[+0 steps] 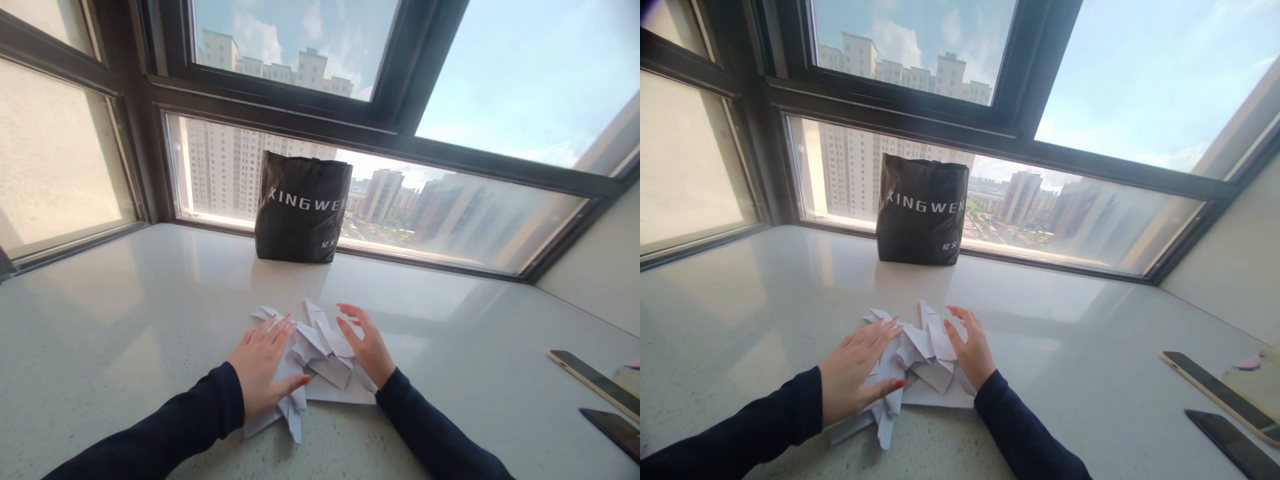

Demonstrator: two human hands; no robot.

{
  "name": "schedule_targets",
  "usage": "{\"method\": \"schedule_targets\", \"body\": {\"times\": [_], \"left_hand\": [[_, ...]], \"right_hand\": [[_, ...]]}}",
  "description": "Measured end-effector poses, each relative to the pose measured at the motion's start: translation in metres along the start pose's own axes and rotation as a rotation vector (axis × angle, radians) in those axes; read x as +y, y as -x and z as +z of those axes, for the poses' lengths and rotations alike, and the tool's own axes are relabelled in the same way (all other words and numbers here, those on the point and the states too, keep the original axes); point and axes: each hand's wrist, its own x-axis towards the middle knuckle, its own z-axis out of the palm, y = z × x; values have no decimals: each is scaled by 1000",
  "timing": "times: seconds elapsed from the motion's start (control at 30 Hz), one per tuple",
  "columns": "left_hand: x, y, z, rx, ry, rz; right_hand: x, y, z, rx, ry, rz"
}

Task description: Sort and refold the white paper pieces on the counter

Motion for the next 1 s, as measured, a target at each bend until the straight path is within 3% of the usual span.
{"method": "schedule_targets", "body": {"times": [0.1,0.3,0.63,0.87,1.0], "left_hand": [[-8,-5,3,63,1,-15],[-17,-6,12,50,13,-67],[-24,-4,35,64,-29,22],[-23,-4,32,48,31,2],[-24,-6,28,105,182,55]], "right_hand": [[6,1,2,-31,33,-18],[10,6,8,-142,82,-8],[12,10,13,-203,151,-26],[6,9,11,-188,116,-1],[0,6,6,-190,58,39]]}}
